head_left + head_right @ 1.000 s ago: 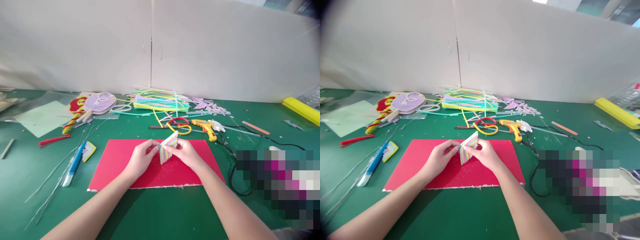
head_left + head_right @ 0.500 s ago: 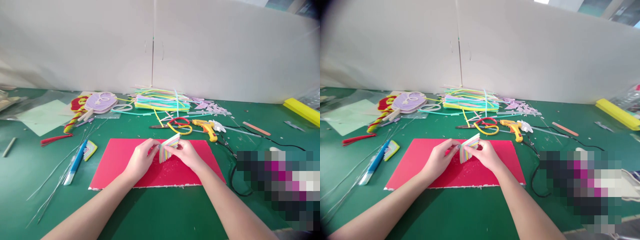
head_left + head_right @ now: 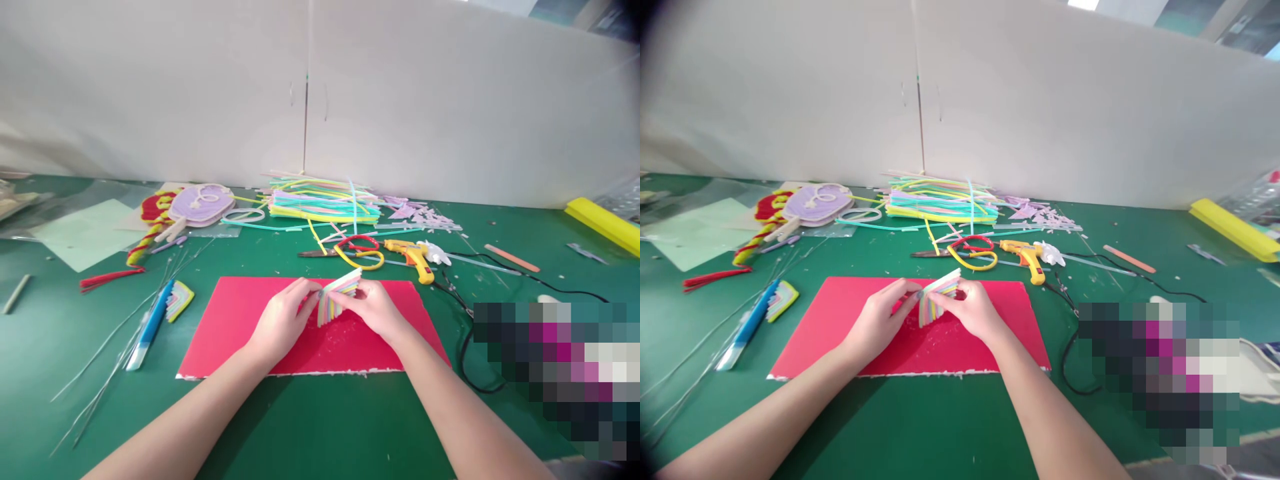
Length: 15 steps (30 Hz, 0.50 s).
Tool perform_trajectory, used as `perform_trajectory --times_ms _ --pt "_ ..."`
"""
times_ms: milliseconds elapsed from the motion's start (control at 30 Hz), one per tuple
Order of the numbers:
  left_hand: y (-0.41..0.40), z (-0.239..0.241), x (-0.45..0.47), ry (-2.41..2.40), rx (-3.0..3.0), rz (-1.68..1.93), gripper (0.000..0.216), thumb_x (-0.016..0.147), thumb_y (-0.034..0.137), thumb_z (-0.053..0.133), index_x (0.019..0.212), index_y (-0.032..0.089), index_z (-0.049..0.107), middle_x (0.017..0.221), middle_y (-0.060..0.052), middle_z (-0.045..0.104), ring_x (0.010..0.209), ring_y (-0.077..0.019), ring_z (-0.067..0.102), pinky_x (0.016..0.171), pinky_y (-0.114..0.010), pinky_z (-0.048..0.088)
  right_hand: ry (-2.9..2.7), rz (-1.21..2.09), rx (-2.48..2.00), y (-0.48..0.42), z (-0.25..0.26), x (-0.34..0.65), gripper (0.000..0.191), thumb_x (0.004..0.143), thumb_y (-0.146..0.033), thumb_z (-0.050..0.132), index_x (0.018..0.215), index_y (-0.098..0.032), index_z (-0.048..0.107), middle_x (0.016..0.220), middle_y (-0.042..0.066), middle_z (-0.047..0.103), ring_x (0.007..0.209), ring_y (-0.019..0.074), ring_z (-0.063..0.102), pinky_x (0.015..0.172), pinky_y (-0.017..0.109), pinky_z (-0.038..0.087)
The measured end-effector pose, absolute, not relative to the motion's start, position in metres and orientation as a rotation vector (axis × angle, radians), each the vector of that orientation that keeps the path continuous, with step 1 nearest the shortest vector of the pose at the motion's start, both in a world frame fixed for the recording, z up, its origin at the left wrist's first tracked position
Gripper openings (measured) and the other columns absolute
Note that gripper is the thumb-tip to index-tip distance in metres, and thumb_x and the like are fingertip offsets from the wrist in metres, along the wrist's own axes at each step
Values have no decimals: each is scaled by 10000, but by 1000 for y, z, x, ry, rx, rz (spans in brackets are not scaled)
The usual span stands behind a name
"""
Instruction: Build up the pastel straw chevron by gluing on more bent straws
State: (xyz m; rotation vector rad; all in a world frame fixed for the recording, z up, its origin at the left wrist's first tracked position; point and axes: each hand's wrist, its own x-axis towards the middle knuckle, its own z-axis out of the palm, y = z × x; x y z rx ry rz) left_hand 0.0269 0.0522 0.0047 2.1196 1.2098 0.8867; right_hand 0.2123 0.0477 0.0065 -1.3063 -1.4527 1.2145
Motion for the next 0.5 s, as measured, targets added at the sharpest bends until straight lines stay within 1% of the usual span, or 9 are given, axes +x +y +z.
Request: perform_trajectory --times_ms 167,333,500 --pt "52 6 27 1220 2139 864 152 915 254 421 921 225 571 882 -22 645 819 -175 609 701 -256 445 -1474 1193 -1318 48 6 212 266 730 -424 677 847 -191 726 872 42 727 838 223 650 733 326 485" --pt "53 5 27 1212 2126 870 149 910 237 422 902 222 570 867 -20 641 803 -171 604 693 -250 440 -1465 1205 -1306 48 5 213 234 729 -399 686 851 -204 726 879 28 728 845 214 649 749 320 479" --pt "54 5 27 1179 2129 882 156 913 232 419 916 222 575 870 -22 638 809 -171 600 695 -251 439 -1462 1203 -1310 48 6 213 248 729 -419 686 849 -206 730 868 30 727 833 211 648 740 320 480"
